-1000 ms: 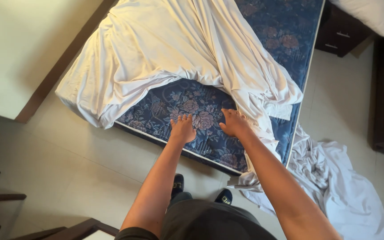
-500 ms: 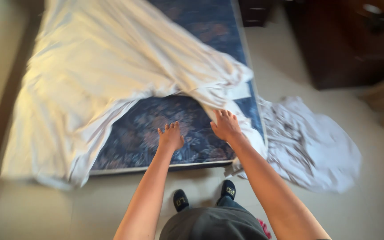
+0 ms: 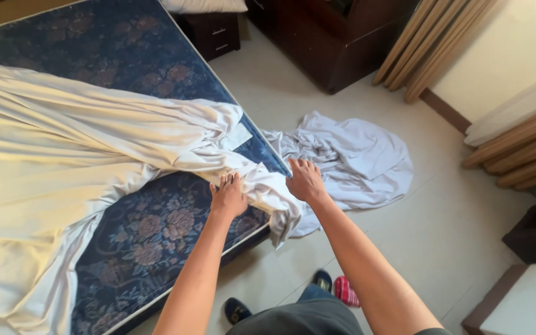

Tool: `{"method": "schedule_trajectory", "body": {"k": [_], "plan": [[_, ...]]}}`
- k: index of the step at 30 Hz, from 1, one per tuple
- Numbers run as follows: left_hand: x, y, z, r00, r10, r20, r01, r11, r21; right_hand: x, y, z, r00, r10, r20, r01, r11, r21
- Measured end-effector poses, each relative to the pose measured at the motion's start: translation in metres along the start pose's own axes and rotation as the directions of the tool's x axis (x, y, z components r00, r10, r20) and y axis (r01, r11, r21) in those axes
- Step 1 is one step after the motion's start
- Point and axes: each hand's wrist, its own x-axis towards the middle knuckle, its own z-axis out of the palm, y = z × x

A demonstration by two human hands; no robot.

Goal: The person spreads a white sheet over a blue patterned mattress, smoothing it out by hand. They gather excess fabric from the floor and continue to adjust the sheet across the bed surface.

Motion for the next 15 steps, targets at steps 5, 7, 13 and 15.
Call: {"method": "schedule_trajectory", "body": {"k": [5,7,13,15], "plan": [[-0.005,0.030,0.005,0.997,-0.064,-0.046,0.062,0.997,-0.034,0.008,0.043,0.005,0.999,-0.018,0.030,0.018,1.000,-0.012],[-0.009,0.043,0.018,0.993,-0.101,-0.067,0.099,0.994,-0.043,0.005,0.061,0.009,0.998,-0.037,0.053,0.038,0.999,-0.026],[-0.012,0.097,0.046,0.982,-0.186,-0.041,0.187,0.982,0.012,0.011,0.113,0.002,0.986,-0.166,0.019,0.165,0.985,0.042],[-0.017,0.113,0.054,0.979,-0.201,-0.027,0.200,0.979,-0.042,0.010,0.132,0.006,0.986,-0.169,-0.008,0.169,0.984,0.053]]}}
